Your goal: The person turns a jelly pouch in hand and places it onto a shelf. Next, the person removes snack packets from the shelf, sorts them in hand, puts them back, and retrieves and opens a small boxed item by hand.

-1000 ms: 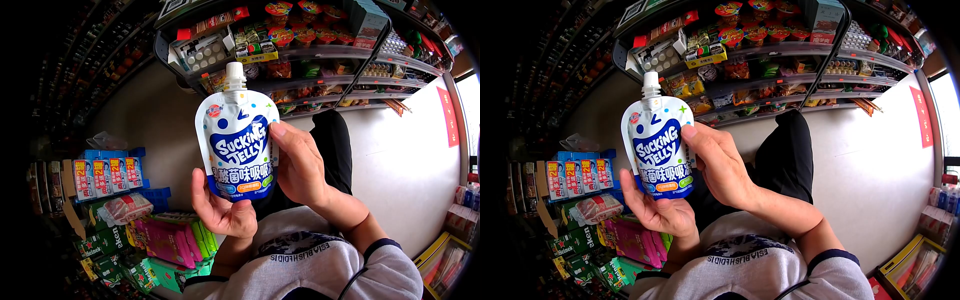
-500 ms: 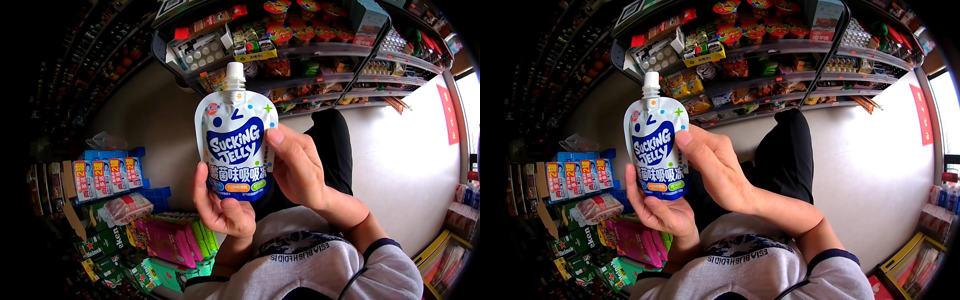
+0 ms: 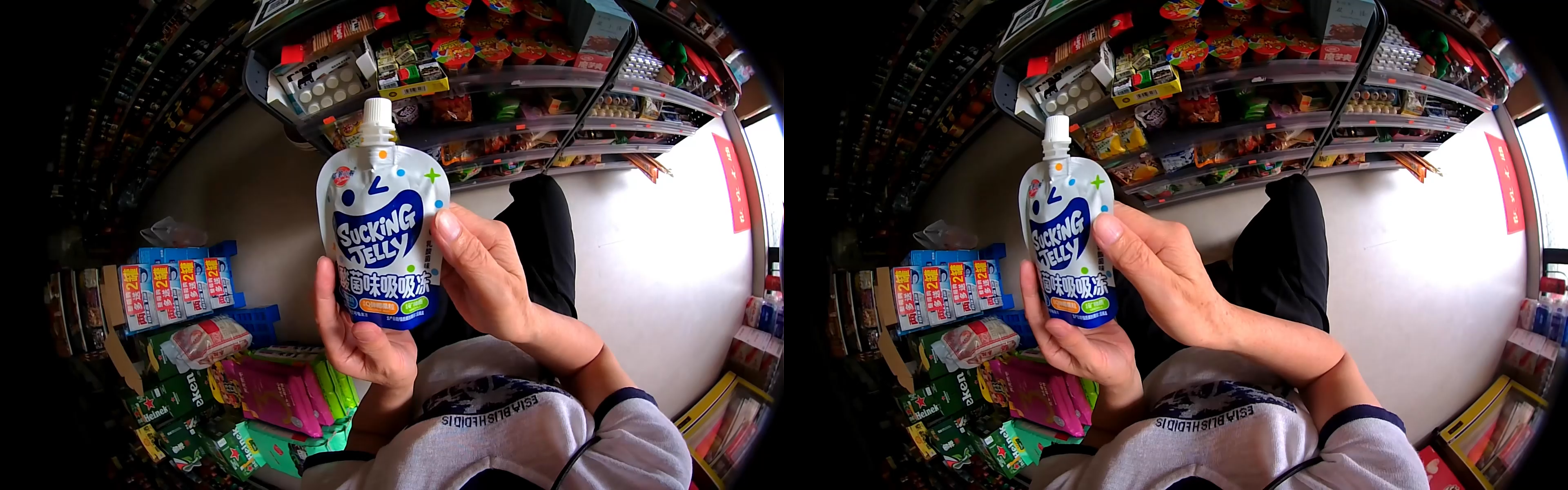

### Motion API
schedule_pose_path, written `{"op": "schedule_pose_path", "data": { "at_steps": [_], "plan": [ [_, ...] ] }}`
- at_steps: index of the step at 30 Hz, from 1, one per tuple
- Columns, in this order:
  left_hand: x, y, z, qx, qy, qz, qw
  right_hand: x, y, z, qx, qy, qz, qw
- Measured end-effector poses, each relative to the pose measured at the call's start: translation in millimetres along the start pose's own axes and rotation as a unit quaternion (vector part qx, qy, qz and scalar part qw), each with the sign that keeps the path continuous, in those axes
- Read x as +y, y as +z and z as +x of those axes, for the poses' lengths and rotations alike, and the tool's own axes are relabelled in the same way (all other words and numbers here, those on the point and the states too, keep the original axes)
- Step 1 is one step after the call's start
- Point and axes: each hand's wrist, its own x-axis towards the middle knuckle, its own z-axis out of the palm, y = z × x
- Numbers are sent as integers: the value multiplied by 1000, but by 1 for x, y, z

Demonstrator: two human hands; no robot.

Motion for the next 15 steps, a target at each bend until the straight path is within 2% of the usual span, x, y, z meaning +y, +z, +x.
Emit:
{"op": "schedule_pose_path", "data": {
  "at_steps": [15],
  "plan": [
    [0,0,-1,-16,-8,13,1000,2,1,0,15,-5,-2,1000]
  ]
}}
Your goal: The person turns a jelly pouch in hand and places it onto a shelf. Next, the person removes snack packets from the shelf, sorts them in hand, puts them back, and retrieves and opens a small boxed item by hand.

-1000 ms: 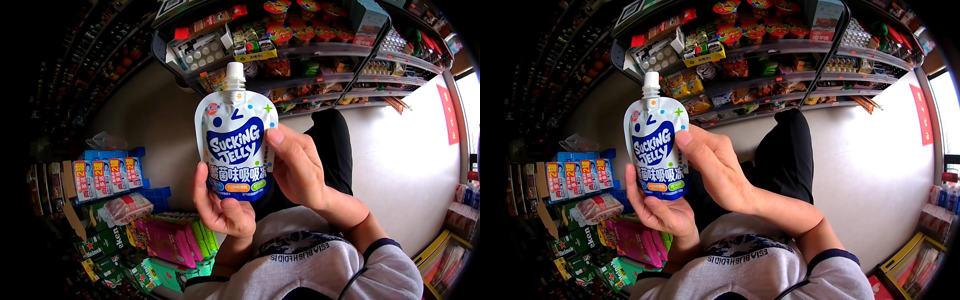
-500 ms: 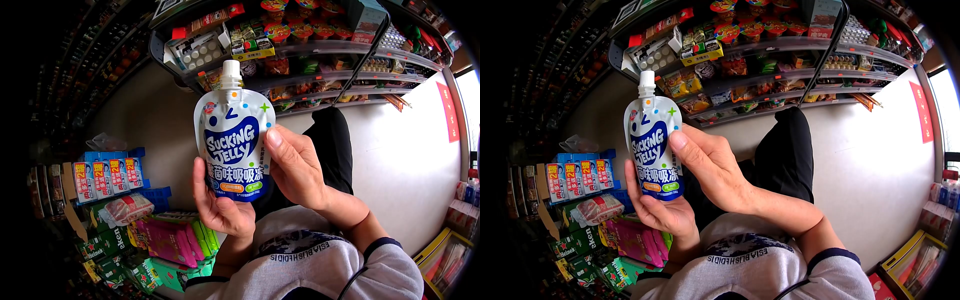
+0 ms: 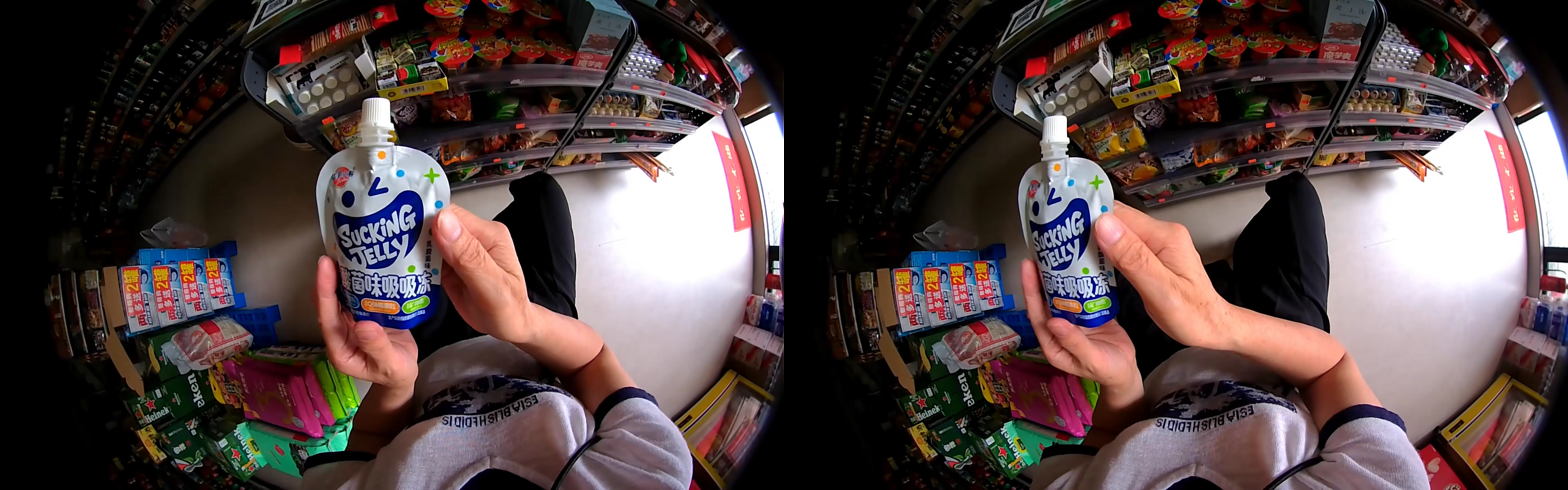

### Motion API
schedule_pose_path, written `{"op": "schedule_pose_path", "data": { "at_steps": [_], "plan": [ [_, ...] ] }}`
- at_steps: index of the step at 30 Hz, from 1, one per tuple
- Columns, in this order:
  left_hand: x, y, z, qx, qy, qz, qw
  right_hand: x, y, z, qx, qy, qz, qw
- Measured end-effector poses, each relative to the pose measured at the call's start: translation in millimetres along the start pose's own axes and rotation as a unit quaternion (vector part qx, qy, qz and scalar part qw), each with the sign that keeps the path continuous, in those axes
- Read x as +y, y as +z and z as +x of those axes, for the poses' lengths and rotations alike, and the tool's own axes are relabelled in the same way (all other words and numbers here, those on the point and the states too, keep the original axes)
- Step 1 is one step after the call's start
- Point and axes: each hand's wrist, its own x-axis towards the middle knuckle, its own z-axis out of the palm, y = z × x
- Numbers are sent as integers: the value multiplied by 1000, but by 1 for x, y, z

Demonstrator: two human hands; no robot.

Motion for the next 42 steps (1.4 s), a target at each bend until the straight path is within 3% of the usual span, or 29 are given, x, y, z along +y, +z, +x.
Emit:
{"op": "schedule_pose_path", "data": {
  "at_steps": [7,11,21,26,27,29,32,34,37,42],
  "plan": [
    [-6,-5,-11,2,27,40,999,-1,-5,-1,18,22,-8,1000],
    [-10,-18,-16,-59,69,110,990,0,-7,-1,26,17,-43,999],
    [-6,-11,-6,-64,78,7,995,-1,-5,-3,46,24,-73,996],
    [-2,-10,-2,-39,59,46,996,3,-8,-6,20,10,-103,994],
    [-1,-10,0,-47,50,44,997,4,-10,-7,11,5,-114,993],
    [0,-9,3,-62,30,40,997,4,-12,-6,-19,-118,-247,962],
    [-2,-1,5,-69,-40,-66,995,10,-7,-2,-73,-292,-385,872],
    [14,10,11,-64,-121,-74,988,13,-1,-7,-97,-289,-418,856],
    [3,2,11,-88,-126,-106,982,18,2,-12,-99,-299,-449,836],
    [16,11,18,-49,-261,-215,940,11,0,-12,-95,-310,-494,807]
  ]
}}
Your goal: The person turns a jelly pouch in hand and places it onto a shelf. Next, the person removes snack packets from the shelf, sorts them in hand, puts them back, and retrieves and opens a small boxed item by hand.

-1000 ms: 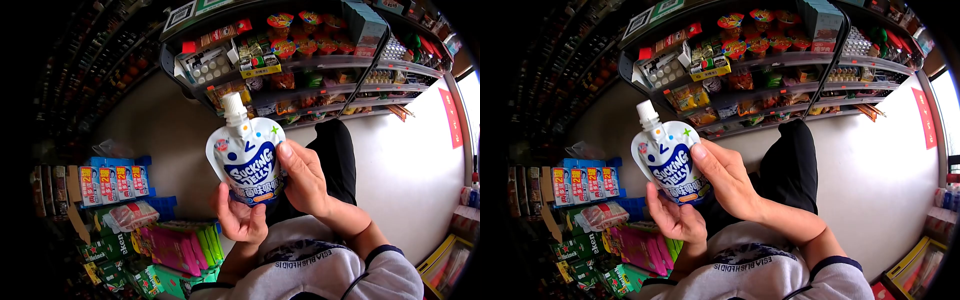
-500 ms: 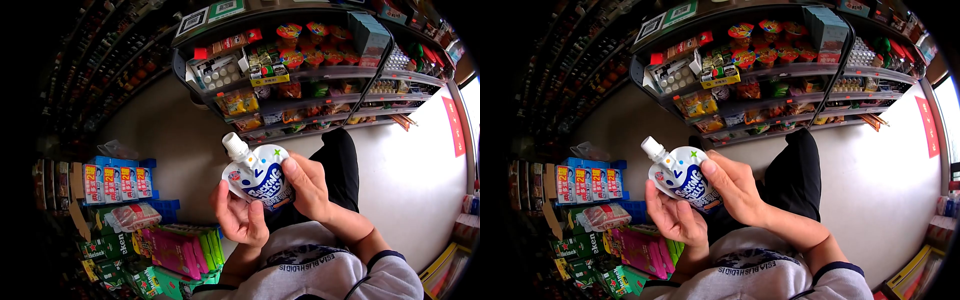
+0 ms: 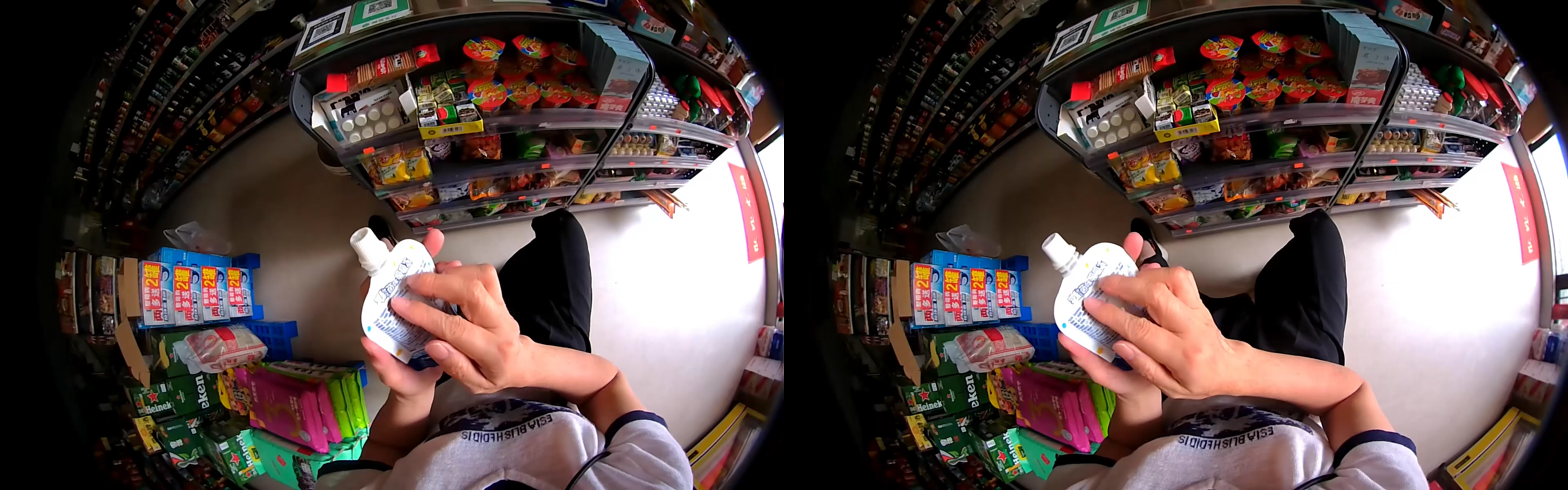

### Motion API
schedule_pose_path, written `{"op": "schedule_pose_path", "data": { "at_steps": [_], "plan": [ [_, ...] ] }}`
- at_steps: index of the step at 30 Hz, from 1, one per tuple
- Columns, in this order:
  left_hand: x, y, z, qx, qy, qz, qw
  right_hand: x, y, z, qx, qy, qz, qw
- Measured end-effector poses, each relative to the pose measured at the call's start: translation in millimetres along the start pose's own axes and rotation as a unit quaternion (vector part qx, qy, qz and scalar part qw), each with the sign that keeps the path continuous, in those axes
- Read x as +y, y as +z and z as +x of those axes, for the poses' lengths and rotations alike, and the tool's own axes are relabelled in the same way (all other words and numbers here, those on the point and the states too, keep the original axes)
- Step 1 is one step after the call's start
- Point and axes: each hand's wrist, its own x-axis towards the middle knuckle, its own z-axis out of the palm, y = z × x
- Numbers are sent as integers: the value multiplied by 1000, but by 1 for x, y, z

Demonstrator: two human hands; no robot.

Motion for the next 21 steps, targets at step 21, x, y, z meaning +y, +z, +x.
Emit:
{"op": "schedule_pose_path", "data": {
  "at_steps": [21],
  "plan": [
    [-30,-66,9,-225,102,22,969,16,-6,-2,9,85,204,975]
  ]
}}
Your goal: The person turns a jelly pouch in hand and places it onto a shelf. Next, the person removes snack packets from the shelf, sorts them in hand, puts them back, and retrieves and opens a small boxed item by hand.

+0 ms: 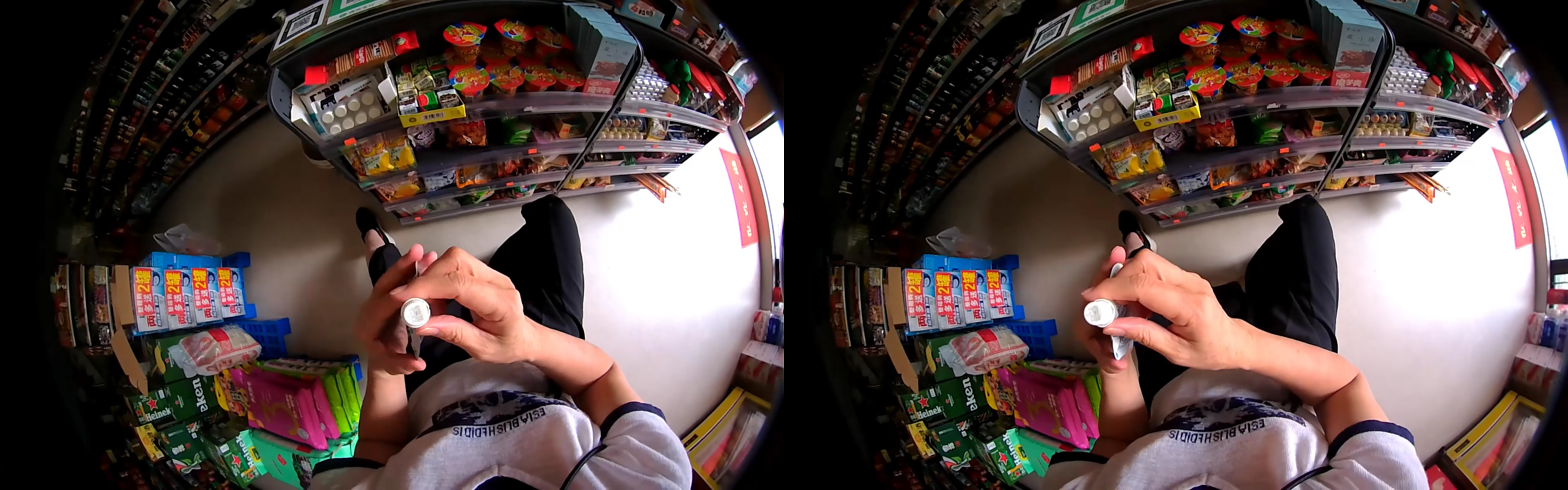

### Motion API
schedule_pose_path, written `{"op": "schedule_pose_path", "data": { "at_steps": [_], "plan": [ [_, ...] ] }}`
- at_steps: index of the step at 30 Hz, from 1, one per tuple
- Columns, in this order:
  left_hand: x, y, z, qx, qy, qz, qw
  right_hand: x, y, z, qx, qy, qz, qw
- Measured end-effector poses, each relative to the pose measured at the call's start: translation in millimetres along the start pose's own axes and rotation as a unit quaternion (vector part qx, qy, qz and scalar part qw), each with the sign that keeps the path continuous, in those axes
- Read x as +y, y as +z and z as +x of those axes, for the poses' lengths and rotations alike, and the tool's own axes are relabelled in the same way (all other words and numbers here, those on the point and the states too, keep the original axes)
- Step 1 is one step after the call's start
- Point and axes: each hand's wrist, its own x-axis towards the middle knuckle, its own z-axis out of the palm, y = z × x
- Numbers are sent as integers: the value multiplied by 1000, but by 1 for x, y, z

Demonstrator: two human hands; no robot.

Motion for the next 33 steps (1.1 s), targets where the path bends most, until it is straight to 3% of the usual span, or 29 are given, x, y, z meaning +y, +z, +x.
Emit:
{"op": "schedule_pose_path", "data": {
  "at_steps": [3,6,7,11,15,19,27,33],
  "plan": [
    [2,-1,-2,-22,-6,26,999,0,-3,-2,-12,-17,-14,1000],
    [7,2,6,-61,54,170,982,0,-5,-4,4,-61,-67,996],
    [8,9,5,-6,68,232,970,3,-6,-7,-2,-76,-93,993],
    [19,13,8,28,98,393,914,4,-3,-13,31,-109,-160,981],
    [12,15,16,32,129,372,919,2,4,-23,66,-46,-159,984],
    [12,4,17,-28,143,406,902,3,-1,-30,63,-41,-261,962],
    [12,-1,15,-70,120,356,924,12,5,-34,70,-28,-126,989],
    [12,1,12,-74,105,355,926,16,3,-36,57,-52,-116,990]
  ]
}}
